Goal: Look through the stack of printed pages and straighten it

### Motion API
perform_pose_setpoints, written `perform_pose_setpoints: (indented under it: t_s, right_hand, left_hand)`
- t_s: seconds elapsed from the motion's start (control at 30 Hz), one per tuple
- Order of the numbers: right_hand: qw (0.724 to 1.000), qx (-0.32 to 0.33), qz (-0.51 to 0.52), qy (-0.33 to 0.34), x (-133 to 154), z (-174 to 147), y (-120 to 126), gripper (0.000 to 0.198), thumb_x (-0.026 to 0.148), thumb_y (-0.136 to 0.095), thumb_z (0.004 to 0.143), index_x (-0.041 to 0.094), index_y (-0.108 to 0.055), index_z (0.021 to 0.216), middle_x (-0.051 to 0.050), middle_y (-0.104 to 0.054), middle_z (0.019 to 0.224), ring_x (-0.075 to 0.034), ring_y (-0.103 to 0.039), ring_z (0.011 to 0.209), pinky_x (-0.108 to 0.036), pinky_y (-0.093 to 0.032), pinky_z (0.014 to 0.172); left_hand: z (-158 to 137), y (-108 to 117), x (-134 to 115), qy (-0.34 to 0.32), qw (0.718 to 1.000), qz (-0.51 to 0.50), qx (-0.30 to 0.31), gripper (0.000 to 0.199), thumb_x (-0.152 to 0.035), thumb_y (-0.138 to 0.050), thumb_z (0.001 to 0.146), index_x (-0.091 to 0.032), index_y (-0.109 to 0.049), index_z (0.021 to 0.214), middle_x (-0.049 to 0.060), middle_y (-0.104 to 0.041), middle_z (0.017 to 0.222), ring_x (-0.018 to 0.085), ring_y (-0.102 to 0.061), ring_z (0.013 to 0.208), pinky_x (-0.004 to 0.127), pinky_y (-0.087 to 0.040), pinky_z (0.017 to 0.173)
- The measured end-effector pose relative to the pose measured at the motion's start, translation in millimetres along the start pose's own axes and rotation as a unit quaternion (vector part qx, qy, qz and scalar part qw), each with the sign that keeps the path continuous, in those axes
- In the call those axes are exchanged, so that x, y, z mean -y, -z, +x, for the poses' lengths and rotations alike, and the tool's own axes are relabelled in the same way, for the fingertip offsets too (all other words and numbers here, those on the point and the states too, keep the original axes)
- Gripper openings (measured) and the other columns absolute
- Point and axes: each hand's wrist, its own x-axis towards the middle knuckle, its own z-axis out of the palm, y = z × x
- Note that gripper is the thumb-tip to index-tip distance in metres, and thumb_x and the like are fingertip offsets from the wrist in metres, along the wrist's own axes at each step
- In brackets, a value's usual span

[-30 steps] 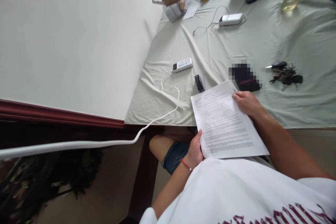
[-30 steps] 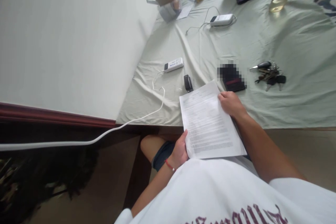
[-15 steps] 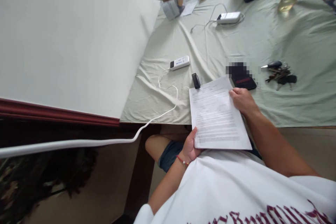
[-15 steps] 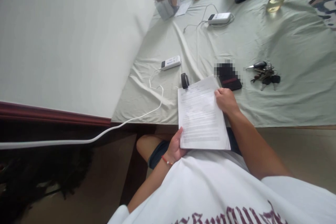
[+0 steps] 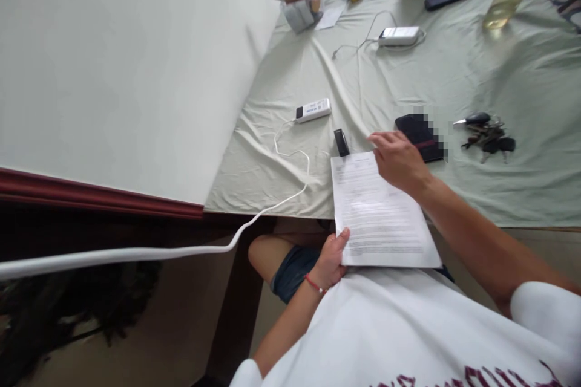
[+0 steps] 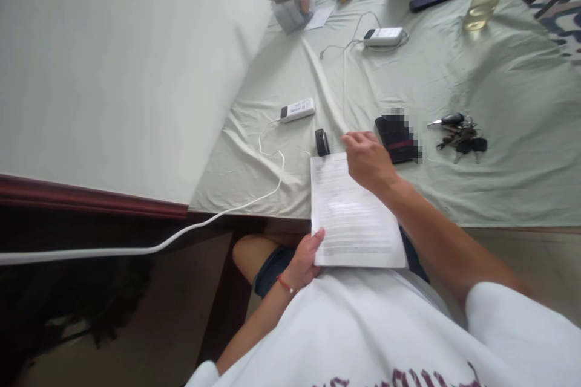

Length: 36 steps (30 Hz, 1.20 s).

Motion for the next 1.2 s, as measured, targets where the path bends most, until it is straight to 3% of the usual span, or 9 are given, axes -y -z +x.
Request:
perform_pose_setpoints:
  t_s: [0.13, 0.3, 0.5, 0.63, 0.8, 0.9, 1.0, 1.1, 1.2]
  right_hand:
    - [0.991, 0.103, -0.014, 0.083, 8, 24, -24, 0.068, 0.0, -0.034, 0.093, 0.007, -0.049, 0.158, -0.014, -0.049, 0.165, -0.027, -0.04, 0.157, -0.047, -0.034, 0.128]
    - [0.98, 0.152, -0.065, 0.112, 5, 30, -48, 0.064, -0.001, -0.034, 0.095, 0.012, -0.056, 0.154, -0.012, -0.051, 0.163, -0.024, -0.039, 0.158, -0.052, -0.023, 0.132]
    - [0.977, 0.154, -0.088, 0.116, 6, 22, -57, 0.061, 0.0, -0.032, 0.098, 0.004, -0.054, 0.154, -0.017, -0.048, 0.163, -0.024, -0.041, 0.157, -0.049, -0.025, 0.132]
    - [0.981, 0.147, -0.072, 0.106, 7, 24, -55, 0.061, -0.001, -0.033, 0.097, 0.008, -0.057, 0.153, -0.015, -0.052, 0.161, -0.023, -0.043, 0.156, -0.049, -0.024, 0.133]
    - [0.993, 0.087, -0.011, 0.084, 10, 30, -53, 0.055, 0.002, -0.039, 0.097, 0.011, -0.063, 0.146, -0.013, -0.06, 0.156, -0.027, -0.047, 0.153, -0.054, -0.026, 0.131]
    - [0.996, 0.013, 0.049, 0.072, 20, 24, -48, 0.044, 0.011, -0.039, 0.103, 0.012, -0.068, 0.136, -0.013, -0.068, 0.145, -0.029, -0.057, 0.142, -0.046, -0.041, 0.121]
    - [0.995, -0.014, 0.103, 0.013, 29, 11, -44, 0.039, 0.019, -0.041, 0.105, 0.015, -0.069, 0.132, -0.013, -0.072, 0.137, -0.029, -0.071, 0.117, -0.041, -0.055, 0.101]
    - [0.988, 0.002, 0.141, -0.065, 34, -4, -43, 0.034, 0.024, -0.043, 0.105, 0.018, -0.067, 0.129, -0.013, -0.076, 0.126, -0.027, -0.076, 0.101, -0.039, -0.056, 0.09]
    - [0.975, 0.073, 0.172, -0.123, 35, -12, -47, 0.032, 0.035, -0.047, 0.107, 0.019, -0.065, 0.128, -0.012, -0.08, 0.112, -0.027, -0.077, 0.096, -0.037, -0.056, 0.084]
  left_hand:
    - [0, -1, 1, 0.009, 1.0, -0.015, 0.001, 0.058, -0.055, -0.093, 0.072, -0.008, -0.079, 0.103, 0.021, -0.082, 0.111, 0.043, -0.072, 0.124, 0.055, -0.055, 0.113]
    - [4, -2, 3, 0.016, 0.999, -0.041, -0.005, 0.053, -0.048, -0.092, 0.075, -0.007, -0.078, 0.106, 0.022, -0.081, 0.115, 0.042, -0.072, 0.123, 0.056, -0.054, 0.114]
    - [3, -5, 1, 0.022, 0.999, -0.044, -0.002, 0.053, -0.047, -0.093, 0.074, -0.007, -0.078, 0.105, 0.022, -0.081, 0.115, 0.042, -0.074, 0.12, 0.055, -0.054, 0.114]
    - [-3, -6, -5, 0.013, 0.999, -0.029, -0.013, 0.053, -0.049, -0.093, 0.074, -0.008, -0.079, 0.104, 0.02, -0.082, 0.113, 0.041, -0.074, 0.12, 0.053, -0.056, 0.113]
    - [-24, 14, -16, 0.009, 0.999, -0.007, -0.041, 0.051, -0.048, -0.092, 0.076, -0.007, -0.08, 0.104, 0.02, -0.082, 0.11, 0.041, -0.076, 0.116, 0.052, -0.058, 0.109]
    - [-47, 38, -20, 0.004, 0.996, -0.013, -0.087, 0.045, -0.041, -0.089, 0.081, -0.005, -0.08, 0.106, 0.021, -0.082, 0.11, 0.04, -0.076, 0.116, 0.051, -0.061, 0.106]
    - [-68, 61, -21, -0.017, 0.983, -0.046, -0.176, 0.032, -0.029, -0.079, 0.092, -0.003, -0.078, 0.111, 0.021, -0.082, 0.107, 0.037, -0.078, 0.111, 0.046, -0.065, 0.101]
    - [-81, 73, -19, -0.043, 0.958, -0.087, -0.269, 0.028, -0.02, -0.066, 0.1, -0.003, -0.073, 0.122, 0.019, -0.083, 0.101, 0.031, -0.082, 0.101, 0.04, -0.069, 0.09]
    - [-81, 72, -15, -0.041, 0.935, -0.14, -0.324, 0.029, -0.017, -0.059, 0.103, -0.008, -0.069, 0.13, 0.013, -0.084, 0.092, 0.024, -0.083, 0.081, 0.031, -0.07, 0.072]
